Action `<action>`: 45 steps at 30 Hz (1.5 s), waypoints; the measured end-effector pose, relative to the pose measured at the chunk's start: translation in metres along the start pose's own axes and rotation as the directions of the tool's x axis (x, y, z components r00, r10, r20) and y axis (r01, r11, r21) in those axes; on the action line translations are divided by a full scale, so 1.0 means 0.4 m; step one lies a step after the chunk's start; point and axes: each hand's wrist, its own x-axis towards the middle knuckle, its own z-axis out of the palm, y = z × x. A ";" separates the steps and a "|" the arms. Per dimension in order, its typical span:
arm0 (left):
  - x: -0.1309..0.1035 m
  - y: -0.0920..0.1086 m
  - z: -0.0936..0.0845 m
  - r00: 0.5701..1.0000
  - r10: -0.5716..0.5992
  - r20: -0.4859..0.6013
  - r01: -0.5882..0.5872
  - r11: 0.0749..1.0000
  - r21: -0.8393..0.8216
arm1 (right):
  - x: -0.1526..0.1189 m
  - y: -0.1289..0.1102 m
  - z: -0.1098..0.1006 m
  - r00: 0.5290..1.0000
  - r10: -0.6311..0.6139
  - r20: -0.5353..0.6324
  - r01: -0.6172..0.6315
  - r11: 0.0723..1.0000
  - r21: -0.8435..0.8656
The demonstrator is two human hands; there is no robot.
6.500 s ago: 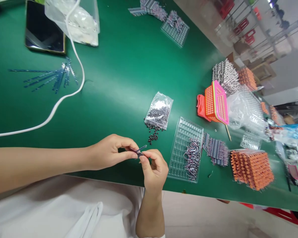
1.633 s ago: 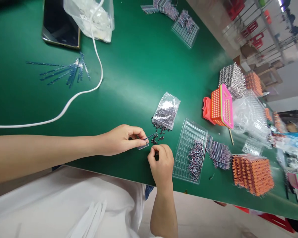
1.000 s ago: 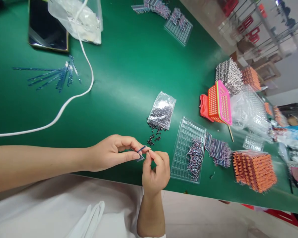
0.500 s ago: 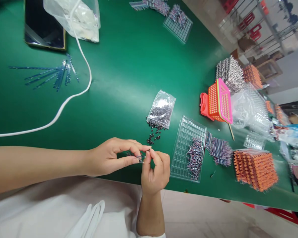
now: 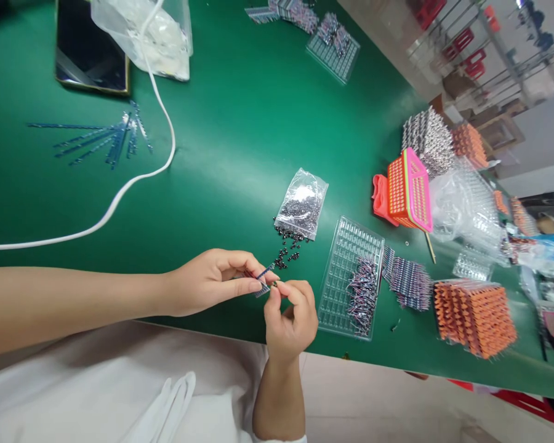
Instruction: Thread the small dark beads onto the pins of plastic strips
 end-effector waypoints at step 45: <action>0.008 0.012 -0.014 0.997 -0.082 -0.014 0.083 0.978 0.190 | 0.007 0.018 -0.023 0.929 0.229 0.292 -0.316 0.900 0.300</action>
